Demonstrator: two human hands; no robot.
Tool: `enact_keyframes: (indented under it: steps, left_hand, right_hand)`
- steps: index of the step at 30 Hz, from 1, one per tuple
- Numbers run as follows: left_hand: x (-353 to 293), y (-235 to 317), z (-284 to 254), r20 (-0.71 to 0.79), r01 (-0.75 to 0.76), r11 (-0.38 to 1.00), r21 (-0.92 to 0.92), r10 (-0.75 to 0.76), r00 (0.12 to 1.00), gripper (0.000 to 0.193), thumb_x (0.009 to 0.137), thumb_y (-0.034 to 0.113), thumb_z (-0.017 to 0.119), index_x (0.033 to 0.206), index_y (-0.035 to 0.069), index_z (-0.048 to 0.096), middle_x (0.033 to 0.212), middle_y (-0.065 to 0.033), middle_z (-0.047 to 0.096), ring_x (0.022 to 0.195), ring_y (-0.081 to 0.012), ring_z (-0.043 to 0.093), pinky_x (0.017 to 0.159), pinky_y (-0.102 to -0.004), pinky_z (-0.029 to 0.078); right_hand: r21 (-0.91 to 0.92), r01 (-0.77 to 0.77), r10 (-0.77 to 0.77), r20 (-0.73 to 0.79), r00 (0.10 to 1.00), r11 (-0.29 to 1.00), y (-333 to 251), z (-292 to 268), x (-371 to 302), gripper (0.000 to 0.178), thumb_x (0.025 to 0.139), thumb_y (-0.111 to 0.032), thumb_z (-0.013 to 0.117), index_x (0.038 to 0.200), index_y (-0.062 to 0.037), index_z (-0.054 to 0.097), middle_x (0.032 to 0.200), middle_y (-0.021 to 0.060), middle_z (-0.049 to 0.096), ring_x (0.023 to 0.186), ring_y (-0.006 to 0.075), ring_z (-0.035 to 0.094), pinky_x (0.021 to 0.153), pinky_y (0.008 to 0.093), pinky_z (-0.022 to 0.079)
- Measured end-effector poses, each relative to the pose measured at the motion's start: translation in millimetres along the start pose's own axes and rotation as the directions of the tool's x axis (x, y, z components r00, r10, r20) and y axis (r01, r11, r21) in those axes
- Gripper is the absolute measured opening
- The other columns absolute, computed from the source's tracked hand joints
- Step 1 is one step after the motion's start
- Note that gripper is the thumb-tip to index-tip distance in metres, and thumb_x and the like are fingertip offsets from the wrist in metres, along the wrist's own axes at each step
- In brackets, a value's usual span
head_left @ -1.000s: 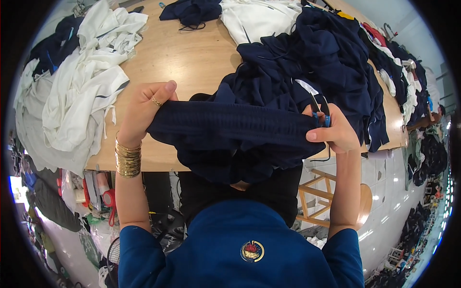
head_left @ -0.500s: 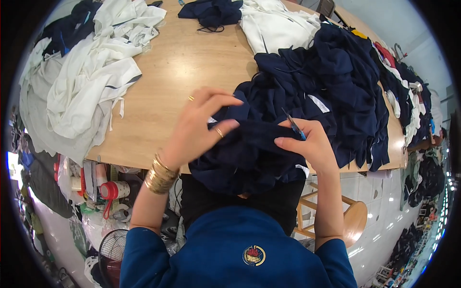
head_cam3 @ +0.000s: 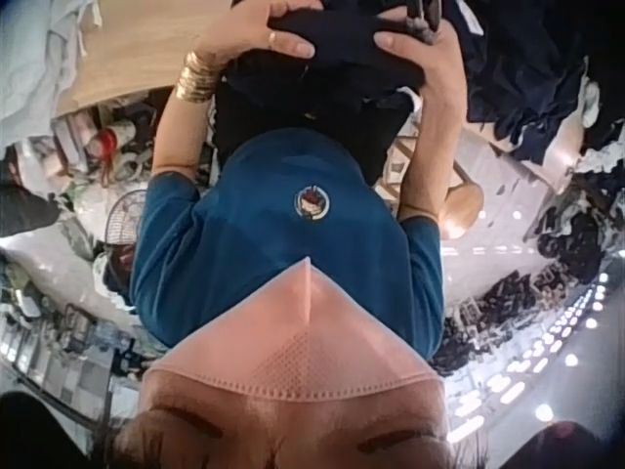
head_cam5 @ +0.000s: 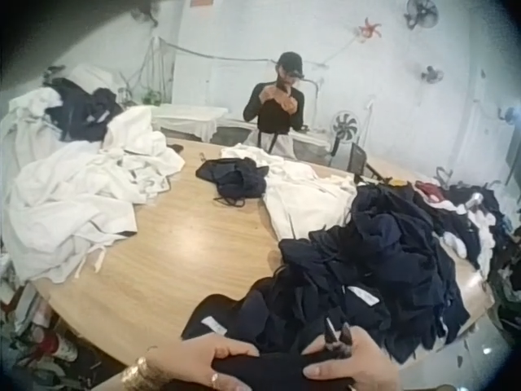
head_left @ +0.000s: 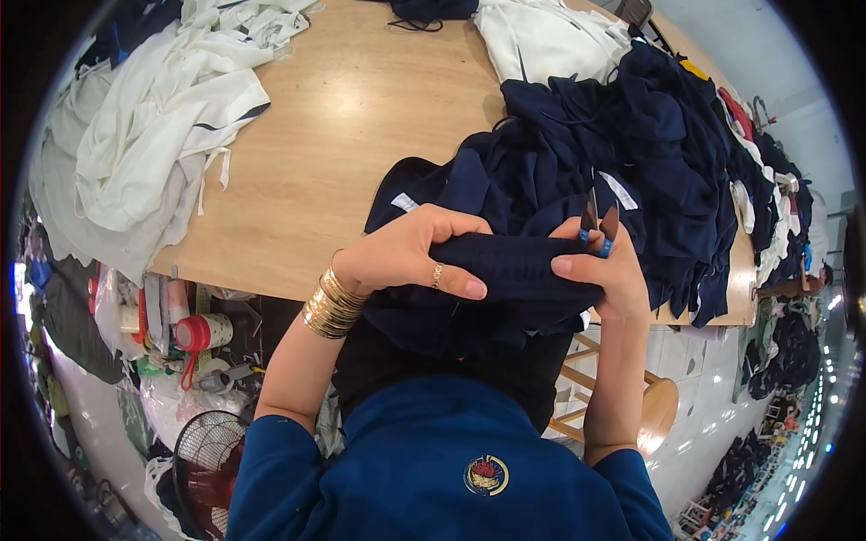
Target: Trimming loose threads from navy blue garments using thread nippers.
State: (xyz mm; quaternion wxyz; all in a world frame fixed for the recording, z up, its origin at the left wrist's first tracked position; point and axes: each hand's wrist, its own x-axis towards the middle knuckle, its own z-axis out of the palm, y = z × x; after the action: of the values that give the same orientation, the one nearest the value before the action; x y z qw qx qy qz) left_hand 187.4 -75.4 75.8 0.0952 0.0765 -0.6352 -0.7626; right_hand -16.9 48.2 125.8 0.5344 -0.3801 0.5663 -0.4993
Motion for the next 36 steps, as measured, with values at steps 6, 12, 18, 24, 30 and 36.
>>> enact_keyframes:
  steps: [6,12,18,24,30,36]
  left_hand:
    - [-12,1,-6,-0.039,0.023,0.998,-0.067,-0.026,0.999,0.03,0.072,0.016,0.075,0.092,0.0,0.06,0.08,0.0022,0.059,0.074,-0.0044,0.051,0.069,-0.0186,0.041]
    - [-21,0,-5,-0.131,0.04,0.981,-0.191,-0.066,0.989,0.027,0.072,0.01,0.073,0.093,0.0,0.06,0.081,0.0021,0.06,0.074,-0.004,0.051,0.071,-0.0177,0.041]
    - [-20,-2,-3,-0.162,0.03,0.939,-0.342,-0.091,0.983,0.029,0.073,0.007,0.072,0.098,-0.001,0.061,0.086,0.0006,0.061,0.078,-0.0044,0.054,0.074,-0.0183,0.043]
    - [-27,-6,-2,-0.215,0.0,0.936,-0.352,-0.082,0.973,0.03,0.074,0.009,0.071,0.1,-0.002,0.06,0.089,-0.0009,0.063,0.081,-0.0049,0.056,0.075,-0.0201,0.044]
    - [4,-52,-9,-0.424,-0.063,0.951,-0.304,-0.076,0.902,0.025,0.079,0.011,0.067,0.098,-0.003,0.061,0.089,-0.0027,0.064,0.08,-0.0071,0.057,0.073,-0.0214,0.046]
    - [16,-109,-12,-0.622,-0.025,0.996,-0.085,-0.034,0.782,0.025,0.081,0.014,0.066,0.097,-0.005,0.061,0.085,-0.003,0.065,0.077,-0.007,0.058,0.072,-0.0219,0.047]
  right_hand:
    - [0.012,-0.021,0.021,-0.029,0.999,1.0,-8,0,1,0.023,0.061,-0.004,0.074,0.08,0.0022,0.065,0.068,0.0028,0.062,0.06,0.0077,0.057,0.062,0.0176,0.044]
    - [0.003,-0.035,0.035,-0.082,0.996,0.999,-10,-2,0,0.022,0.061,-0.005,0.074,0.08,0.0017,0.065,0.068,0.0023,0.062,0.06,0.0071,0.056,0.062,0.0172,0.043]
    - [-0.015,-0.061,0.06,-0.062,0.996,0.998,-9,-3,5,0.024,0.061,-0.006,0.074,0.081,0.0021,0.065,0.069,0.0027,0.062,0.061,0.008,0.057,0.062,0.0184,0.043]
    - [0.01,-0.078,0.078,0.049,0.996,0.997,-6,12,25,0.021,0.064,-0.005,0.073,0.082,0.0015,0.065,0.069,0.0011,0.061,0.063,0.0071,0.055,0.064,0.0185,0.042]
    - [-0.396,-0.101,0.136,0.062,0.989,0.913,23,2,68,0.022,0.069,-0.014,0.074,0.085,-0.0003,0.064,0.069,-0.002,0.056,0.066,0.0067,0.051,0.064,0.0203,0.039]
    - [-0.588,0.218,-0.418,-0.228,0.879,0.779,55,53,57,0.009,0.083,-0.008,0.061,0.088,-0.001,0.061,0.076,0.0019,0.056,0.069,0.0089,0.051,0.063,0.0205,0.038]
